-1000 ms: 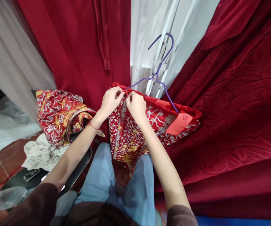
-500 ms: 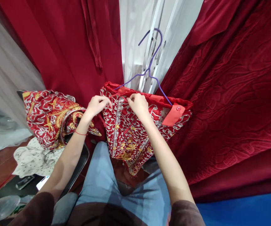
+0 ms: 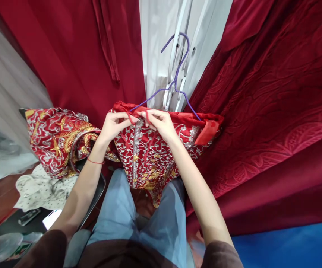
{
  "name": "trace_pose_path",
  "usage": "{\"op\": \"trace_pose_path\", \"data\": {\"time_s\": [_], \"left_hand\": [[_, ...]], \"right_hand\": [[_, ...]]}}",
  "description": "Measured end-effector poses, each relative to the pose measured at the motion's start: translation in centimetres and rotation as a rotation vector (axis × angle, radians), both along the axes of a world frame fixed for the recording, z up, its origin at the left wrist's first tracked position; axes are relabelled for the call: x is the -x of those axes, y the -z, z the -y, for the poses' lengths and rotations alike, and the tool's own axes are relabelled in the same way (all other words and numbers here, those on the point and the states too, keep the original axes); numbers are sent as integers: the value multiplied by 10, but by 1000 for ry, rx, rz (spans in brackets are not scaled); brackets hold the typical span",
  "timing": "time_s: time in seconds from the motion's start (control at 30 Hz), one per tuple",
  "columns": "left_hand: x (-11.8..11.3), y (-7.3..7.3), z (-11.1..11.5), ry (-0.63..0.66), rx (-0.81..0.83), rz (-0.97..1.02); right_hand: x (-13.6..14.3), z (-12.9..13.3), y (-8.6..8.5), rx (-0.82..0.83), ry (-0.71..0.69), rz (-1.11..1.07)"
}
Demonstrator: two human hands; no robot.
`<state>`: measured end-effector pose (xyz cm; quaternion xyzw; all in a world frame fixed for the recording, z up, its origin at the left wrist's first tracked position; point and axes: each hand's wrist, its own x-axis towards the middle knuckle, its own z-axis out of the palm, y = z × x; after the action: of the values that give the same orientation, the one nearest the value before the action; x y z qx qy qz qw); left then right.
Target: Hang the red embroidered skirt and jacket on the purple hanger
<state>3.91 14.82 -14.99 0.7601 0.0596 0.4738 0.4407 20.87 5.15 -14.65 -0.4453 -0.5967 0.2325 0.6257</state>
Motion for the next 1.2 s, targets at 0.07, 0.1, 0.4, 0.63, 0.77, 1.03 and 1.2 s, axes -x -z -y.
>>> {"op": "trace_pose_path", "data": {"time_s": [0.07,0.1,0.4,0.63,0.77,1.03,1.2], "left_hand": [[6,-1,1,31,0,-81],[8,-1,1,42,-2,-108],[11,-1,1,134,50,-253],[4,3,4,43,201,-95],[0,11,-1,-143,149,-37],[-4,17,-10,-677,-208,-190],[-12,21,-21,-798,-255,-209]], "right_hand": [[1,2,3,-43,0,115],[2,3,3,-60,13,200],[12,11,1,-247,215,675],[14,0,9,-341,412,766],[11,-5,17,-288,485,710],[2,8,11,-103,648,723],[-5,24,-4,41,724,954]]}}
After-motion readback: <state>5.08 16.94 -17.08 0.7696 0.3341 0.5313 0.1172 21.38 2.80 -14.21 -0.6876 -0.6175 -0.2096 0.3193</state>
